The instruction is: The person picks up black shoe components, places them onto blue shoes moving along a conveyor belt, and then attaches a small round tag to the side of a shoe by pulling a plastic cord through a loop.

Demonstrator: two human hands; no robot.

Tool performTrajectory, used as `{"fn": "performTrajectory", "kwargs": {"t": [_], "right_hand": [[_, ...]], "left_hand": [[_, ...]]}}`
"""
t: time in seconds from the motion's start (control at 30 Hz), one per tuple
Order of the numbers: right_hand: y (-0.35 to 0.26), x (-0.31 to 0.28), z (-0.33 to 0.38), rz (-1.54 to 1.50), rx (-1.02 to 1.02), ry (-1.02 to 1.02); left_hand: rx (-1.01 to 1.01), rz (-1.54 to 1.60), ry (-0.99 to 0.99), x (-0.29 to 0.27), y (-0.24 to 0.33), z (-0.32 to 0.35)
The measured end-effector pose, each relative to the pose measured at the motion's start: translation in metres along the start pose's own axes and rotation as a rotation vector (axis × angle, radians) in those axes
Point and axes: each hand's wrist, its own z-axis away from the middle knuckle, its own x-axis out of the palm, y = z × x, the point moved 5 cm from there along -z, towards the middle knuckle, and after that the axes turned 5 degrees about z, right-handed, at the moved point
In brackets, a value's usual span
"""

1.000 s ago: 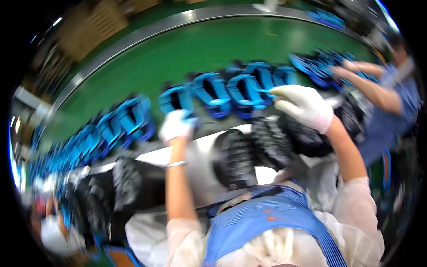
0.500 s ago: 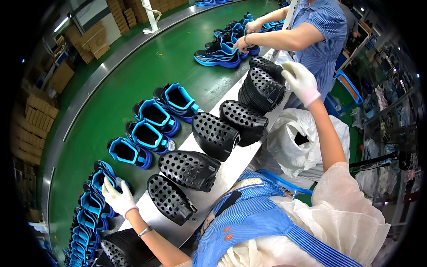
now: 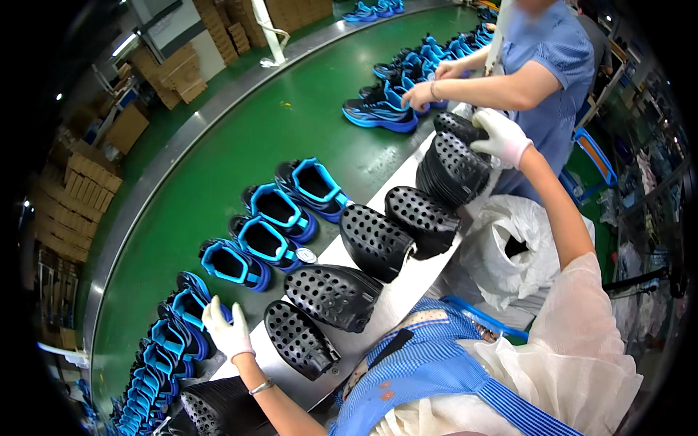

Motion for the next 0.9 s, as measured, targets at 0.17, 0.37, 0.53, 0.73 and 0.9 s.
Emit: {"fn": "performTrajectory", "kwargs": {"t": [0.17, 0.37, 0.53, 0.73, 0.9], "right_hand": [[0.002, 0.011, 0.005, 0.125, 0.011, -0.028], [-0.009, 0.002, -0.001, 0.097, 0.006, -0.042], [-0.006, 0.007, 0.005, 0.102, -0.007, -0.032], [-0.019, 0.017, 0.007, 0.11, 0.078, -0.086], [-0.018, 0.007, 0.007, 0.086, -0.004, -0.006]], "left_hand": [[-0.009, 0.111, -0.035, 0.015, 0.009, -0.001], [-0.038, 0.156, -0.076, 0.02, 0.004, 0.001], [-0.069, 0.208, -0.101, 0.03, -0.005, 0.005], [-0.05, 0.218, -0.12, 0.031, -0.019, 0.008], [-0.042, 0.253, -0.129, 0.034, -0.026, 0.008]]}}
